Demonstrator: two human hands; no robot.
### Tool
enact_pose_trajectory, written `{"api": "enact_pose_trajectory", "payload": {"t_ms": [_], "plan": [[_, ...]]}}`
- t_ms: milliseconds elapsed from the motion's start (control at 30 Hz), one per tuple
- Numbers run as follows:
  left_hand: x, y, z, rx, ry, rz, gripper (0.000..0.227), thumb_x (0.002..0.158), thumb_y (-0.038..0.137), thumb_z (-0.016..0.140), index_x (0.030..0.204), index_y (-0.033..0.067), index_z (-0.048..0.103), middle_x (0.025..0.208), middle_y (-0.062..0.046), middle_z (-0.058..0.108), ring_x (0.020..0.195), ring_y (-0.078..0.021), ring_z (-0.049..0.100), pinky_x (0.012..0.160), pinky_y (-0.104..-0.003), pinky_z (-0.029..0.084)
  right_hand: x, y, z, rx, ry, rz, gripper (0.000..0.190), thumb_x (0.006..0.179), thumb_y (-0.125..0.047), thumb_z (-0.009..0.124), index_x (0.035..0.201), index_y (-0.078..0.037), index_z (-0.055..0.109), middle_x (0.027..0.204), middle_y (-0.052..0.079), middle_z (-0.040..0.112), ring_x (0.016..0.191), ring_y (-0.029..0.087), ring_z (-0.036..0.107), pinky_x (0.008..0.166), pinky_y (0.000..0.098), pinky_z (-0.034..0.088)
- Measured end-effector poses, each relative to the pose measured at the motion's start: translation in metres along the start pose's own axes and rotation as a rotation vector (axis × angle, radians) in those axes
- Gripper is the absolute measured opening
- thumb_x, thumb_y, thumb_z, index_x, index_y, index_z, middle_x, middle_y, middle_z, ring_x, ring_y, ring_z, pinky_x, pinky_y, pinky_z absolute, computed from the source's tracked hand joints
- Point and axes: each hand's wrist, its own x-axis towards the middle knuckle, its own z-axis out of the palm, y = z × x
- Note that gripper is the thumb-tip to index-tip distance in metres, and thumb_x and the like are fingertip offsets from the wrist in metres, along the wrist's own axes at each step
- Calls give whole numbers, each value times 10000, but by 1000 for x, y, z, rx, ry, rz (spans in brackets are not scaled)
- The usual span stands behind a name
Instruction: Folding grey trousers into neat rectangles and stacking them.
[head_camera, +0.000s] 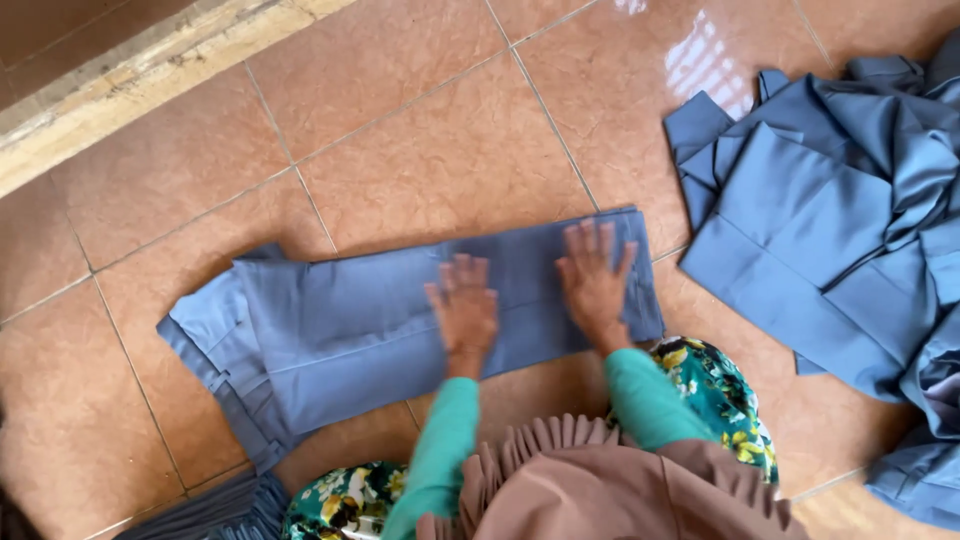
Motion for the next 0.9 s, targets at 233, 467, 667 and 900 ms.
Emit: {"api": "enact_pose_trajectory", "payload": {"t_ms": [233,467,667,900], "plan": [[-41,11,16,-207,74,55,572,1046,437,325,1609,354,269,1693,-53,243,1535,-359,241,1185,-685,144,-43,15,23,-17,-17,-107,559,1082,-500,401,1600,-289,401,1662,35,375,1546,277,286,1223,616,110],[-55,-107,8,-55,108,-279,606,1073,488,303,1629,250,261,1702,-137,195,1550,-414,158,1215,-667,89,-14,50,0,234,-121,154,491,1088,-380,538,1559,-248,486,1665,143,326,1502,383,322,1156,636,303],[-65,-36,-3,-164,112,-146,625,1056,497,326,1631,280,215,1702,-106,185,1563,-366,160,1243,-601,118,-32,100,17,96,-370,753,1058,731,-732,766,1584,-323,291,1529,109,378,1331,415,459,909,713,435],[-77,3,-4,-252,31,-228,649,1067,510,313,1635,218,200,1695,-136,158,1552,-382,142,1251,-560,109,2,119,-4,547,-458,793,632,618,-435,950,1147,-158,744,985,150,750,1000,394,711,818,540,548]]}}
